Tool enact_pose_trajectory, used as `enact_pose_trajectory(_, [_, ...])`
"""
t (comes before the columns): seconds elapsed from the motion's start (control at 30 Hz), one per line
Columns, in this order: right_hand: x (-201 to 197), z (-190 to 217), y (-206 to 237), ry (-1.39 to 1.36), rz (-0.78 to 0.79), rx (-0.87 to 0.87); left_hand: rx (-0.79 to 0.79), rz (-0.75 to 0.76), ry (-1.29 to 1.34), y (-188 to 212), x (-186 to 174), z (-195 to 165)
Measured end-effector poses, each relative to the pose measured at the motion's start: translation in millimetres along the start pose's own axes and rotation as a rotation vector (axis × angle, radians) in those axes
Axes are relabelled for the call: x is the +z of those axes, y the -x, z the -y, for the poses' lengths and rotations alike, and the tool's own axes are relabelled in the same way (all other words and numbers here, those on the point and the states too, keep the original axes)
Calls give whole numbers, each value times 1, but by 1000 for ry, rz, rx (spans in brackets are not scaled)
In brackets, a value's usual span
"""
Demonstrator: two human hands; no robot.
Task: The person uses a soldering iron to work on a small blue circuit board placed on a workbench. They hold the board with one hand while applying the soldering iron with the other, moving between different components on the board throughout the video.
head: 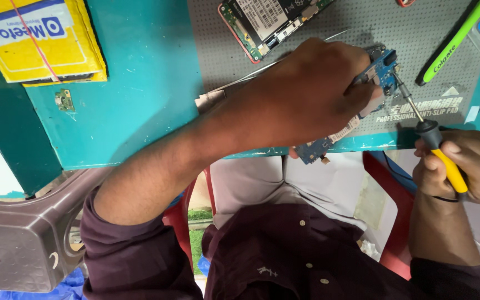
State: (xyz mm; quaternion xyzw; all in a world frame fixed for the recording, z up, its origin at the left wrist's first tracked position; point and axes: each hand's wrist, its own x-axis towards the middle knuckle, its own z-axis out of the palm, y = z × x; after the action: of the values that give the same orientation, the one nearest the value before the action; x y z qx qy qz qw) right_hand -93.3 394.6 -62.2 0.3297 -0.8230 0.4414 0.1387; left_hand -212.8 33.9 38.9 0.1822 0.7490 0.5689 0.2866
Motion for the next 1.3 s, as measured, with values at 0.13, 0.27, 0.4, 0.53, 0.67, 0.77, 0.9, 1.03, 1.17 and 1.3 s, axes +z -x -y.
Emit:
enact_pose_trajectory(0.13, [5,6,1,40,-65,50,-62,127,137,-2,-3,-4])
enact_pose_trajectory(0.27, [9,10,2,108,-102,52,-67,141,122,-3,-2,-4])
enact_pose_trajectory(0.4, [8,10,2,138,-115,41,52,62,36,-3,2,0])
enact_pose_trajectory(0.53, [8,10,1,151,-125,22,75,43,8,-4,5,4])
enact_pose_trajectory(0.67, [10,11,1,164,-134,42,84,28,24,-3,7,5])
enact_pose_trajectory(0.77, [10,11,-1,168,-131,9,52,55,76,-3,5,6])
enact_pose_trajectory(0.9, [13,11,-1,162,-171,30,105,24,9,-3,6,6])
enact_pose_trajectory(1.03, [15,12,-1,158,-175,43,88,52,27,-4,8,8])
enact_pose_trajectory(1.17, [14,13,-2,162,-169,44,130,18,2,-5,11,10])
enact_pose_trajectory(1.3, [13,13,-4,154,-164,32,169,-14,-17,-5,12,11])
